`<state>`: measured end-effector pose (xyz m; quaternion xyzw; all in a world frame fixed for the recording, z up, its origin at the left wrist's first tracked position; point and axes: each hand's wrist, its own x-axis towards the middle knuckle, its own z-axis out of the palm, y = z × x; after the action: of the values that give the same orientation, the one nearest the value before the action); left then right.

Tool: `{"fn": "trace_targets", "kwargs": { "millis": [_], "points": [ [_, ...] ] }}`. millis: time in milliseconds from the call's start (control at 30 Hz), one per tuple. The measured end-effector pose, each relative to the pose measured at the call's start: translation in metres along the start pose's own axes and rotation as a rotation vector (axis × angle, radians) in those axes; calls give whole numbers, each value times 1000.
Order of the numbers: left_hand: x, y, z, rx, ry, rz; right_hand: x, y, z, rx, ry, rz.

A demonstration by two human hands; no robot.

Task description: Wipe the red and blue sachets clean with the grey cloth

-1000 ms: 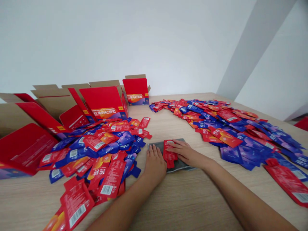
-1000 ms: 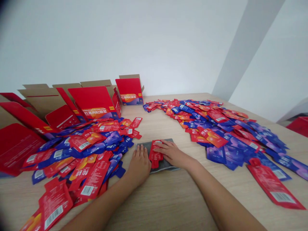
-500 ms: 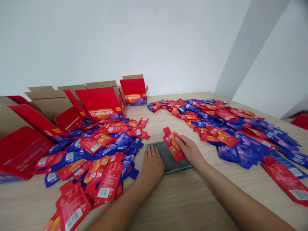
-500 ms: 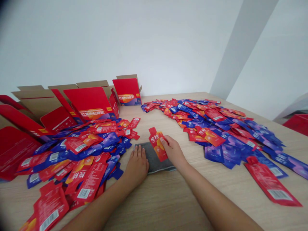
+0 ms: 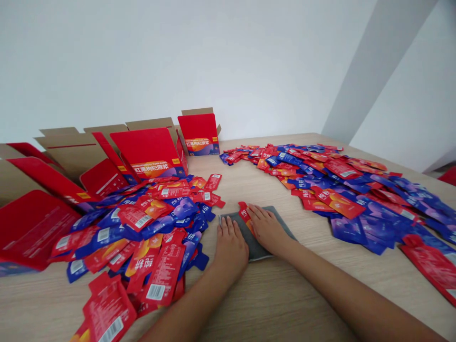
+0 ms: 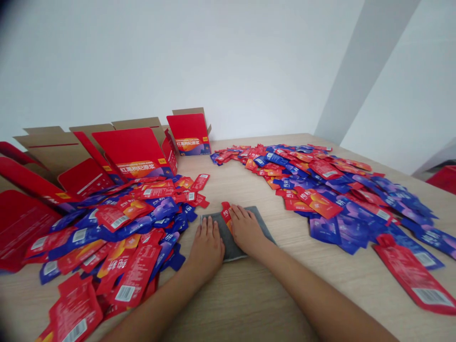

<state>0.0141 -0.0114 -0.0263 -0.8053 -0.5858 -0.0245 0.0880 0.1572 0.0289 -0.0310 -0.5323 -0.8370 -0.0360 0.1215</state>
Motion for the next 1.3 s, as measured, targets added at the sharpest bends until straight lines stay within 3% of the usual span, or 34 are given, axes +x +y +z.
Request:
{"fn": "trace_targets", "kwargs": {
  "millis": [233,367,500,600,700,867,933,1100,1300],
  "points": [
    [0,-1,1,-12,9,3,35,11,7,19,88,70],
    [1,-1,1,-27,9,2,26,17,2,174,267,73],
    [0,-1,-2,-28,6,2,5,11,-23,283,367,-7],
    [0,-1,-5,-13,10,0,-5,0,-44,422,342,-106],
    [0,0,-6,6,10,29,-8,-3,-49,528,301,-114],
    [0,0,-2,-9,-10,10,-9,-3,-21,262,36,-195],
    [1,0,1,-22,-5,17,-10,-7,-10,125,-13,-205],
    [1,0,5,-18,3,-8,8,-8,-3,-39,11,-133],
    [0,0,2,-30,5,0,42,12,-1,43,27,-18]
  ]
}}
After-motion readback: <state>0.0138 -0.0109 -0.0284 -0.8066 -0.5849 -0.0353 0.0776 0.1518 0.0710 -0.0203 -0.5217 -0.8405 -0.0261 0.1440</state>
